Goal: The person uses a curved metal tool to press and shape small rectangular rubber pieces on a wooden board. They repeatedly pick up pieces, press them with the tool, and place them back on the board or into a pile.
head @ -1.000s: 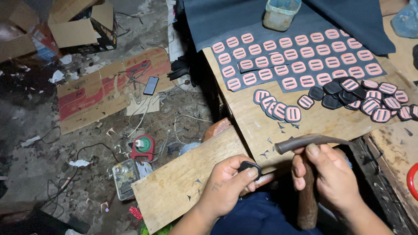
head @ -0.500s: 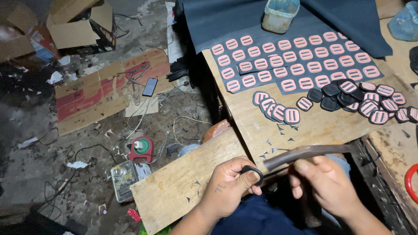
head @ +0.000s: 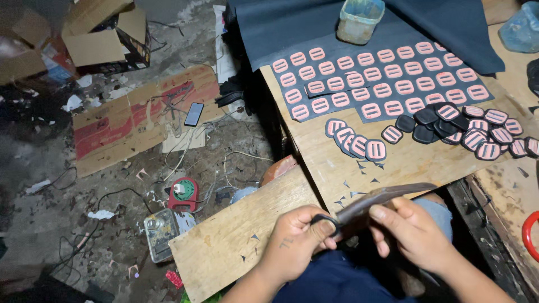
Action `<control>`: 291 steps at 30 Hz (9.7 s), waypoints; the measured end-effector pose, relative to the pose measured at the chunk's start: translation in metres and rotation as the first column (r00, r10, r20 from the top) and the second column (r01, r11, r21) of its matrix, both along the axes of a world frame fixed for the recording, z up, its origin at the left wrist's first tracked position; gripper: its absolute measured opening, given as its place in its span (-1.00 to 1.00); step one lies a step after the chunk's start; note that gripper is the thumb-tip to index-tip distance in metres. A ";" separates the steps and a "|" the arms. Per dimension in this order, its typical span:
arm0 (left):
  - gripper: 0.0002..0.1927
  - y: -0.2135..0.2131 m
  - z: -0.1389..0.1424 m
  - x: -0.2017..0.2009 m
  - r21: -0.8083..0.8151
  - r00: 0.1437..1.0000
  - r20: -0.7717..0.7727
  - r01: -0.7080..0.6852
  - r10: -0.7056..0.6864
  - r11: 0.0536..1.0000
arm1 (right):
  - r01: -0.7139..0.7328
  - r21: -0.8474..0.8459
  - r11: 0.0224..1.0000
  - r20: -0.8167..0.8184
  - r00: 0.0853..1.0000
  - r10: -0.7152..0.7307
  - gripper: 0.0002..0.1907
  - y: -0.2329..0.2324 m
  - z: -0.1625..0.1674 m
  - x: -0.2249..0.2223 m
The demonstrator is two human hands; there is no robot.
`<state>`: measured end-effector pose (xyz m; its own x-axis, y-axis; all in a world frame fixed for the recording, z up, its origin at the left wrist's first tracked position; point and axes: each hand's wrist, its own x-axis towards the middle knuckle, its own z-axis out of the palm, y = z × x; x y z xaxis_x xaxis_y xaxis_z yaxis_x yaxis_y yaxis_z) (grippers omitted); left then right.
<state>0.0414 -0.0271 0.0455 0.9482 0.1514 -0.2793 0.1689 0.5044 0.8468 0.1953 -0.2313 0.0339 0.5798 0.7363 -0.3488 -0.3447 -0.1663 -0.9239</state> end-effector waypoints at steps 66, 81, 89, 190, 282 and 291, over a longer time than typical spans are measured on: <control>-0.90 -0.009 0.000 0.023 0.056 0.981 0.110 -0.168 0.161 0.984 | 0.050 0.174 0.983 -0.082 0.996 -0.036 -0.76 0.031 -0.028 -0.016; -0.62 -0.006 -0.026 0.029 0.268 0.993 0.018 -0.118 0.118 0.956 | 0.151 0.011 0.988 0.893 0.444 -0.078 -0.84 0.025 -0.009 0.031; -0.64 0.001 -0.044 0.029 0.130 0.988 -0.086 -0.114 0.126 0.985 | 0.577 -0.016 0.817 0.999 -0.019 0.033 -0.69 0.006 -0.005 0.136; -0.85 0.117 -0.065 0.133 0.653 0.914 -0.109 -0.231 0.391 0.721 | -0.040 -0.389 0.920 0.873 0.302 0.382 -0.63 0.172 0.012 0.112; -0.86 0.109 -0.067 0.130 0.756 0.908 -0.069 -0.222 0.413 0.616 | -0.065 -0.446 0.893 0.835 0.328 0.441 -0.65 0.161 0.020 0.115; -0.91 0.101 -0.061 0.127 0.942 0.930 0.156 -0.241 0.333 0.233 | -0.078 -0.472 0.878 0.834 0.284 0.473 -0.64 0.166 0.020 0.118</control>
<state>0.1687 0.0739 -0.0151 0.7681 0.6058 0.2075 0.2702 -0.6004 0.7526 0.3137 -0.0653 0.0540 0.4406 0.8970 0.0362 0.7979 -0.3728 -0.4737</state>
